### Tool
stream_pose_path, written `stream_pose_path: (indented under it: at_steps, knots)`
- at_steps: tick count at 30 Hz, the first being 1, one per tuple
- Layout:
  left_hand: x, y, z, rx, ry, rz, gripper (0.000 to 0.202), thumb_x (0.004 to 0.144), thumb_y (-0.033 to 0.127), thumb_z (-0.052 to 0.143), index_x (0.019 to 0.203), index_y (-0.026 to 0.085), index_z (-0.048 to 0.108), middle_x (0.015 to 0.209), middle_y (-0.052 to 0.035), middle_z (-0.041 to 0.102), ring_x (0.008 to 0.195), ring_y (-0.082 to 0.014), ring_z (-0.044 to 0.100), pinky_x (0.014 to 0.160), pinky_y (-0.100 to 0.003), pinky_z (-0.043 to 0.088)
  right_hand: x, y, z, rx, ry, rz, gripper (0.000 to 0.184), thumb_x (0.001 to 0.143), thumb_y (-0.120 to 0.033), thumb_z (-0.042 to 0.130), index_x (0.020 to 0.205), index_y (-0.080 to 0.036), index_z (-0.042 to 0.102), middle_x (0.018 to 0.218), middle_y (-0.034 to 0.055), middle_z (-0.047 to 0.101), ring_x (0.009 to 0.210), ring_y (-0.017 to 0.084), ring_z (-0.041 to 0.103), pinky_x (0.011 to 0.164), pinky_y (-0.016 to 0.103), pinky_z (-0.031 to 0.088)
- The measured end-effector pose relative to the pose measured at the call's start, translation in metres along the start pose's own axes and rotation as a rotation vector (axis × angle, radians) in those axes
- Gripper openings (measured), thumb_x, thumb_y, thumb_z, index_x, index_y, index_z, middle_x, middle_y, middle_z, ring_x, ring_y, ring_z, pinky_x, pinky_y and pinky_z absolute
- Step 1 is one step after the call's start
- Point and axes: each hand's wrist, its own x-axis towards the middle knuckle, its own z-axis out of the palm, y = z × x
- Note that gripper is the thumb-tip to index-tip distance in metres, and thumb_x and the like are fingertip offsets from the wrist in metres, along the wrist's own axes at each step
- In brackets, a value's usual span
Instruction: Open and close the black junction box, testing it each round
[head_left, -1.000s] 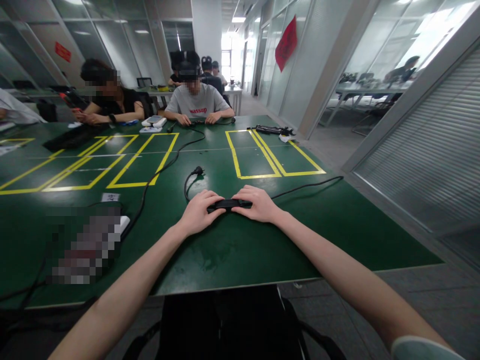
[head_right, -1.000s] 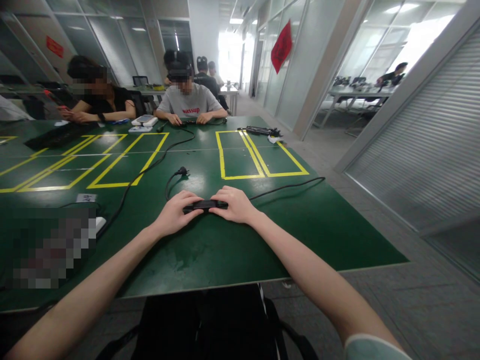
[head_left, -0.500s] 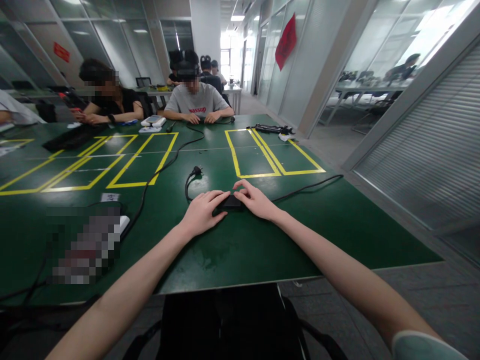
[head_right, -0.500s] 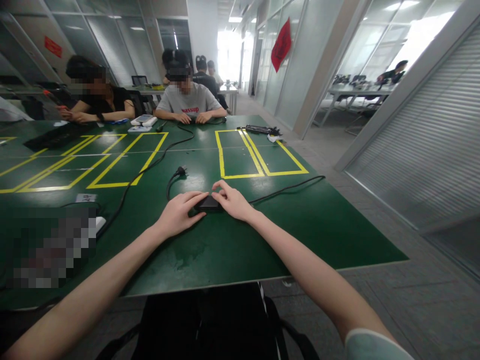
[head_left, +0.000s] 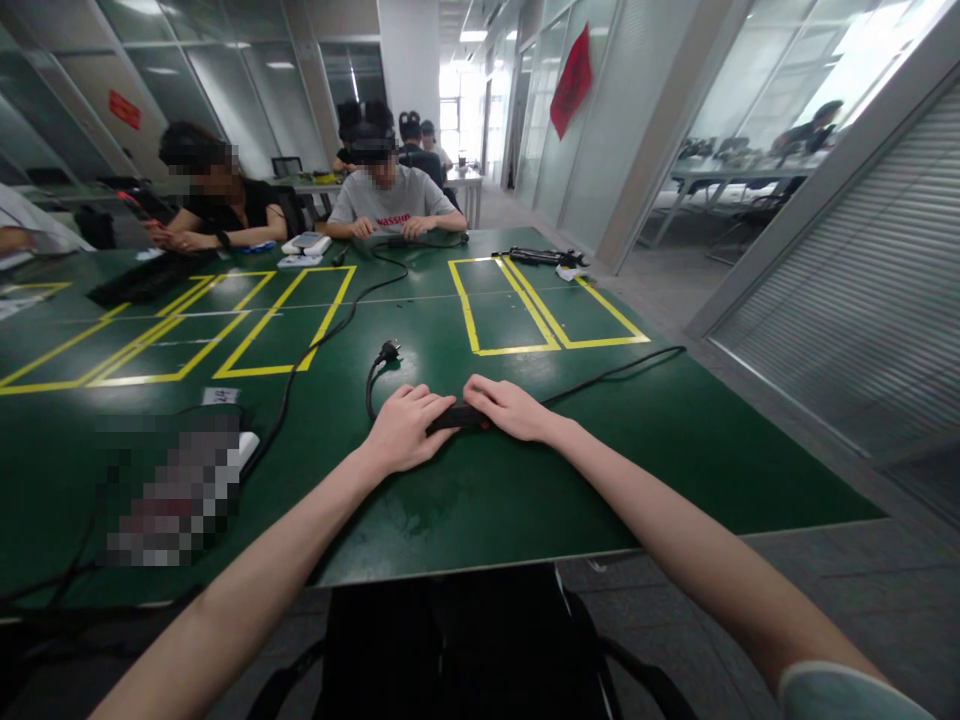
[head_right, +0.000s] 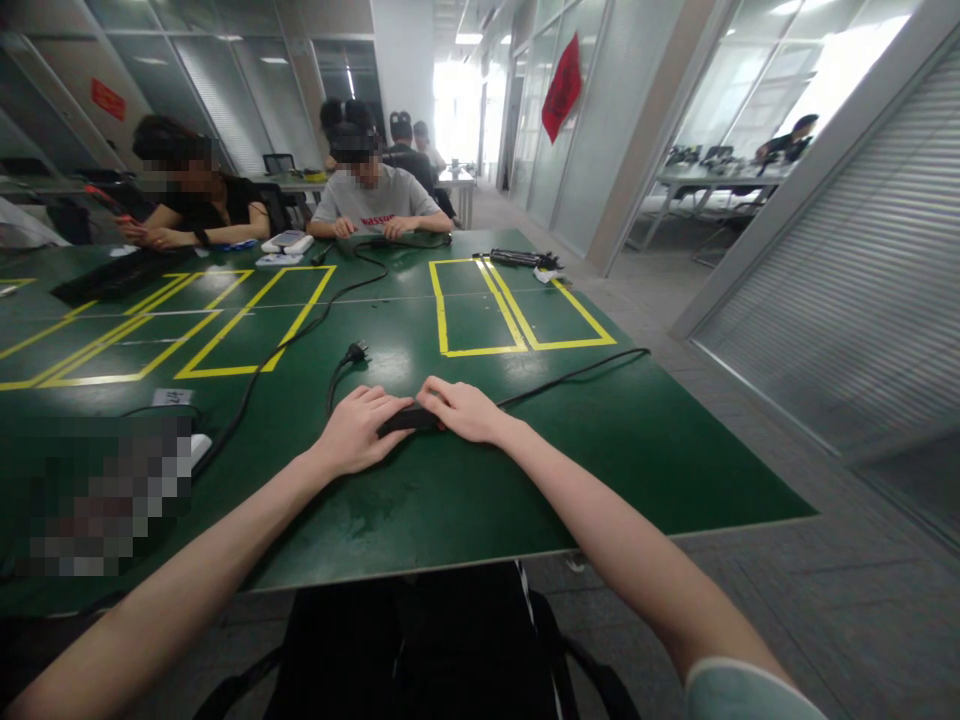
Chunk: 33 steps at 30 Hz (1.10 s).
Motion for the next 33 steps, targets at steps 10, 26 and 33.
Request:
stream_pose_path:
  at_steps: [10,26,33]
  knots:
    - [-0.001,-0.001,-0.004,-0.086,0.002,-0.018,0.037,0.099,0.047,0.059,0.125,0.021,0.067,0.098,-0.0082,0.072,0.090,-0.0248,0.067,0.084,-0.037,0.051,-0.007,-0.007,-0.010,-0.485,-0.009,-0.279,0.024,0.098,-0.043,0.062,0.103,-0.020,0.069,0.090,0.0095,0.074,0.085,0.025,0.068,0.072,0.032,0.043]
    - [-0.001,0.001,-0.002,0.048,0.035,0.123,0.034,0.105,0.045,0.050,0.112,0.015,0.066,0.093,-0.0090,0.070,0.087,-0.0229,0.065,0.080,-0.034,0.047,-0.012,-0.007,-0.019,0.357,-0.172,0.000,0.034,0.086,-0.048,0.076,0.096,-0.020,0.060,0.092,0.0046,0.073,0.082,0.019,0.067,0.069,0.030,0.053]
    - [0.002,0.003,0.000,0.049,0.071,0.163,0.041,0.105,0.050,0.050,0.119,0.016,0.067,0.101,-0.0117,0.074,0.097,-0.0245,0.066,0.086,-0.037,0.049,-0.010,-0.008,-0.017,0.642,-0.314,0.172,0.042,0.080,-0.051,0.081,0.094,-0.020,0.057,0.082,0.0017,0.075,0.059,0.011,0.062,0.048,0.020,0.043]
